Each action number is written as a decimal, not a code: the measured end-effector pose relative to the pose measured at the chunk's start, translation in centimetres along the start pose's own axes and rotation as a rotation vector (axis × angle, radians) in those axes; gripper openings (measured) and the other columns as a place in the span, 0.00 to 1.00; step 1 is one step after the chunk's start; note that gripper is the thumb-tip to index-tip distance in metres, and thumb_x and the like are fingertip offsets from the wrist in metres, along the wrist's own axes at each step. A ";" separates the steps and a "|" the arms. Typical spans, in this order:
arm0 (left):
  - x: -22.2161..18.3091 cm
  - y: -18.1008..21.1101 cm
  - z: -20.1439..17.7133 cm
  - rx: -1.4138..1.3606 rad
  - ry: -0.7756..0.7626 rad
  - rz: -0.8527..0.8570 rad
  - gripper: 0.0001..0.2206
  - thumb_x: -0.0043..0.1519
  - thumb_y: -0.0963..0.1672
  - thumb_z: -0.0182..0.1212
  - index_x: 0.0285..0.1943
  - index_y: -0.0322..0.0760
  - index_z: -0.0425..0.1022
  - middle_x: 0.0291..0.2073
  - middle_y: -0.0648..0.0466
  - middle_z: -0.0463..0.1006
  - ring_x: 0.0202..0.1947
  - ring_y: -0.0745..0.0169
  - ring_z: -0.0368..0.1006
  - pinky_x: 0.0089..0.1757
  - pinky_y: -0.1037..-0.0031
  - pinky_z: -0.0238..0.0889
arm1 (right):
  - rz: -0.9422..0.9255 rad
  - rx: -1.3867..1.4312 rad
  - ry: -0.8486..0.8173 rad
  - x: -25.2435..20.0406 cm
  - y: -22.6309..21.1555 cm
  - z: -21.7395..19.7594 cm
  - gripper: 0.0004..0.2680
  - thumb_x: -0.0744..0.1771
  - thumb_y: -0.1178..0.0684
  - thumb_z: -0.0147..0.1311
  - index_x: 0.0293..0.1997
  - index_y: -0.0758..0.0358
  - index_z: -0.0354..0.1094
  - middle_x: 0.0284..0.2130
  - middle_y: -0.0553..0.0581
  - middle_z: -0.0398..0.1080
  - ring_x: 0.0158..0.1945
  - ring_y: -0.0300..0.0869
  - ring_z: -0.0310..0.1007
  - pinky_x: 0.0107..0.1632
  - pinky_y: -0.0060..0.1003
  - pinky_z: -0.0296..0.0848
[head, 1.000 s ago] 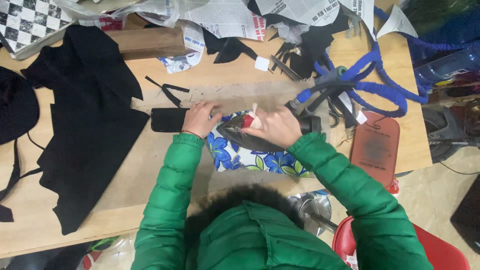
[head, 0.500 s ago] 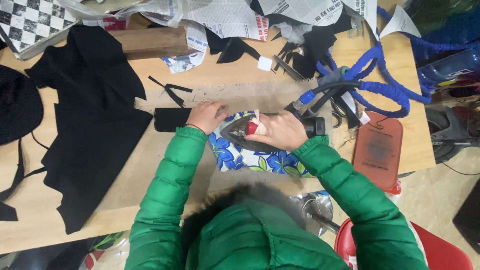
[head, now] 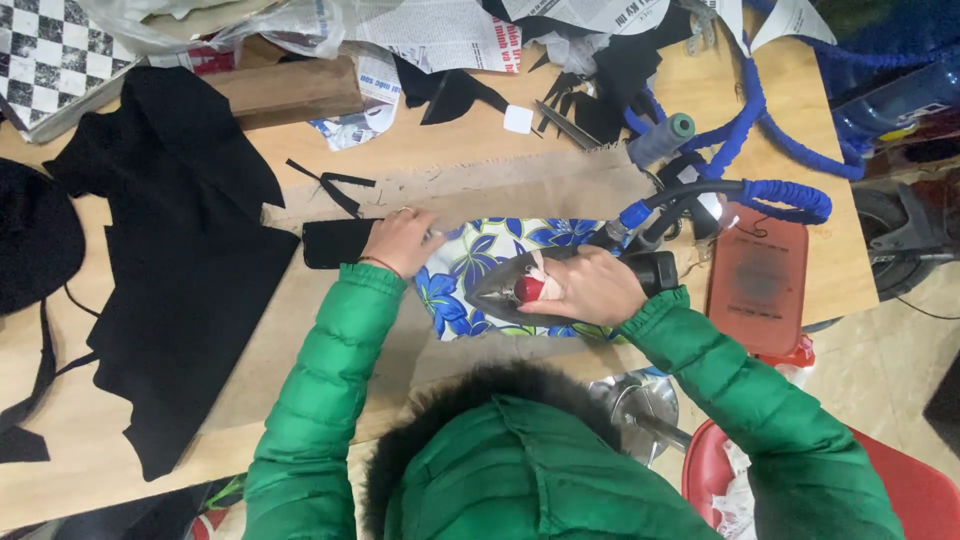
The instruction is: A person is ironing small black fabric pieces and a larger blue floral patterned fabric piece on a workbench in a sewing factory.
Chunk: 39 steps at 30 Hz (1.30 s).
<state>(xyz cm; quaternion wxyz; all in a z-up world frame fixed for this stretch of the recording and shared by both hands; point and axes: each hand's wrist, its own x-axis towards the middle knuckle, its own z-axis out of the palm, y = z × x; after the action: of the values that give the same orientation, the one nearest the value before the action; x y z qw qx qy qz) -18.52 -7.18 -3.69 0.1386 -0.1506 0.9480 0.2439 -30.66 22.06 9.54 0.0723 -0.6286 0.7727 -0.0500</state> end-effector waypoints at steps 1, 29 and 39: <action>-0.3 -0.1 0.4 0.016 0.016 -0.002 0.22 0.66 0.55 0.53 0.66 0.50 0.71 0.58 0.44 0.73 0.61 0.38 0.68 0.57 0.48 0.62 | -0.009 -0.014 0.014 -0.3 0.0 0.0 0.24 0.64 0.22 0.52 0.35 0.56 0.70 0.16 0.54 0.74 0.26 0.44 0.80 0.40 0.35 0.68; -0.1 3.9 -0.2 0.090 0.138 -0.035 0.18 0.63 0.57 0.58 0.51 0.50 0.79 0.43 0.50 0.82 0.51 0.44 0.76 0.48 0.51 0.65 | 0.530 -0.218 -0.061 -28.9 21.6 -1.2 0.18 0.73 0.36 0.33 0.29 0.47 0.66 0.19 0.62 0.72 0.38 0.55 0.77 0.46 0.44 0.74; 0.7 13.9 -11.5 -1.019 -0.051 0.187 0.09 0.64 0.43 0.63 0.52 0.41 0.78 0.43 0.61 0.78 0.45 0.72 0.70 0.50 0.78 0.65 | 0.466 -0.334 0.196 -31.3 27.4 1.9 0.13 0.74 0.40 0.37 0.35 0.47 0.65 0.16 0.56 0.69 0.29 0.51 0.73 0.46 0.39 0.69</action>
<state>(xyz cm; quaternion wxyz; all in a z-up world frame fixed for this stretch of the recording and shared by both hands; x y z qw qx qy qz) -26.23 -1.46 11.61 0.0484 -0.1074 0.7147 0.6895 -50.53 58.32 4.54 -0.0974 -0.4295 0.8971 0.0356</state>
